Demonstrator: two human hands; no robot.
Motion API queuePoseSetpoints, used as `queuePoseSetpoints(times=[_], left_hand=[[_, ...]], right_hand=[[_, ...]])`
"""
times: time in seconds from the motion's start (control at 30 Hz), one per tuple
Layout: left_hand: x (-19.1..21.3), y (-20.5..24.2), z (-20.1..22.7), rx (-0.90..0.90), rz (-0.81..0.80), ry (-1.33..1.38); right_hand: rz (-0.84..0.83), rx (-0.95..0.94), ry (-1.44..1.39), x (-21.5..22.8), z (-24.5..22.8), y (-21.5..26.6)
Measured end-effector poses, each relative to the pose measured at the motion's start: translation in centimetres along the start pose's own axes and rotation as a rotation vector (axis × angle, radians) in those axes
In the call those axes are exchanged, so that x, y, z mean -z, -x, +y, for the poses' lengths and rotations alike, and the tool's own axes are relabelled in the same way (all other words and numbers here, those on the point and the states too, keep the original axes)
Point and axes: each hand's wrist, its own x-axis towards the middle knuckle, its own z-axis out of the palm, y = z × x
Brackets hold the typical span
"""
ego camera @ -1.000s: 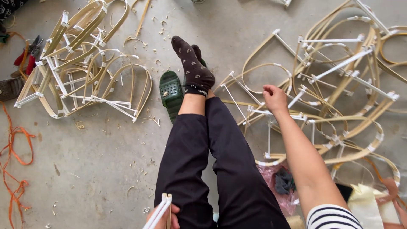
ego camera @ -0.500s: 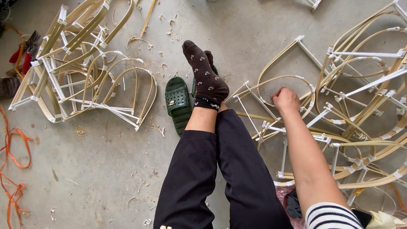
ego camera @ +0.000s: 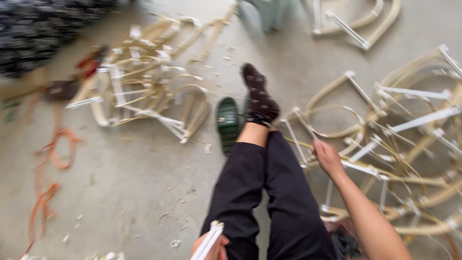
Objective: The person is seen manufacturing furniture items using bamboo and wood.
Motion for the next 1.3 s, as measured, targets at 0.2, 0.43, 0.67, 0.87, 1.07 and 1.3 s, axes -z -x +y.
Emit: queuePoseSetpoints(times=[0.2, 0.43, 0.67, 0.87, 1.07, 1.3], left_hand=[[-2.2, 4.1, 10.8, -0.171, 0.031, -0.007], [-3.0, 4.9, 12.4, -0.268, -0.206, 0.065], [-4.0, 6.2, 12.9, -0.336, -0.176, 0.008], [-3.7, 6.1, 12.3, -0.413, -0.051, 0.01], [-2.9, 5.9, 12.4, -0.371, -0.209, 0.056], [-2.8, 6.7, 13.3, -0.266, -0.217, 0.142]], right_hand=[[-0.332, -0.088, -0.118, 0.6, 4.8, 6.6], [-0.378, 0.034, -0.254, 4.4, -0.4, 8.9], [-0.133, 0.791, 0.32, 6.4, -48.6, 24.4], [0.298, 1.497, 0.691, 6.4, -64.3, 25.7], [0.307, 0.593, 1.722, 9.7, -63.0, 21.2], [0.273, 0.882, 1.277, 11.5, -58.1, 19.9]])
